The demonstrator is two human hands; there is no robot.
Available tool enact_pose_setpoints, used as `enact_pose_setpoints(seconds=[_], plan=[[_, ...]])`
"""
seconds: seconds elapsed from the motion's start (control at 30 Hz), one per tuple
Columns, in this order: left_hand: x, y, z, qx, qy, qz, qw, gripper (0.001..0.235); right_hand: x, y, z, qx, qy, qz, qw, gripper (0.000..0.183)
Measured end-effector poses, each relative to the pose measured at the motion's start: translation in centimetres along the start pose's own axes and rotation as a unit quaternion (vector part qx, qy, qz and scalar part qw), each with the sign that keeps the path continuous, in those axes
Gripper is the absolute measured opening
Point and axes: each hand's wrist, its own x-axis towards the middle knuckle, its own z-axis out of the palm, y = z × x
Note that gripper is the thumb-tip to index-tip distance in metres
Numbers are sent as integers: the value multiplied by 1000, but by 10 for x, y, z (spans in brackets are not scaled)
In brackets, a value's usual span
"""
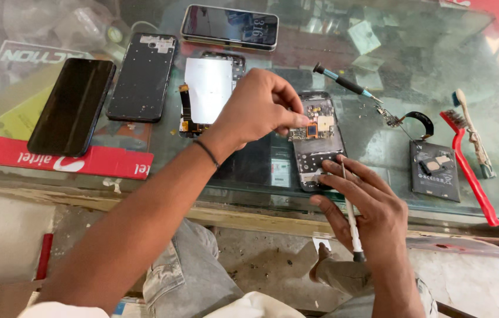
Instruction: The person cleans the interior of a disassembled smartphone with a brush, then uses a screwdriver to remove screws and lift the motherboard from the chassis. The motherboard is held and further manipulated with the screwdriver.
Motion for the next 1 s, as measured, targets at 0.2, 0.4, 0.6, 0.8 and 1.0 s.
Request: enact_pose_setpoints(seconds=[0.2, 0.4, 0.6, 0.8, 1.0], plan=[[25, 11, -3, 391, -105, -54, 913, 31, -2, 17, 0, 36, 30, -8, 999, 31], [56, 20, -15, 454, -164, 191, 855, 21, 3, 17, 4, 9, 15, 10, 1000, 27], [51, 0, 0, 449, -208, 241, 835, 57, 6, 18, 7, 20, 16, 47, 999, 30], [58, -10, -17, 312, -209, 196, 906, 26, 10, 14, 14, 17, 20, 53, 998, 32], [72, -12, -25, 112, -173, 133, 969, 11, 14, 13, 12, 22, 15, 53, 998, 31]])
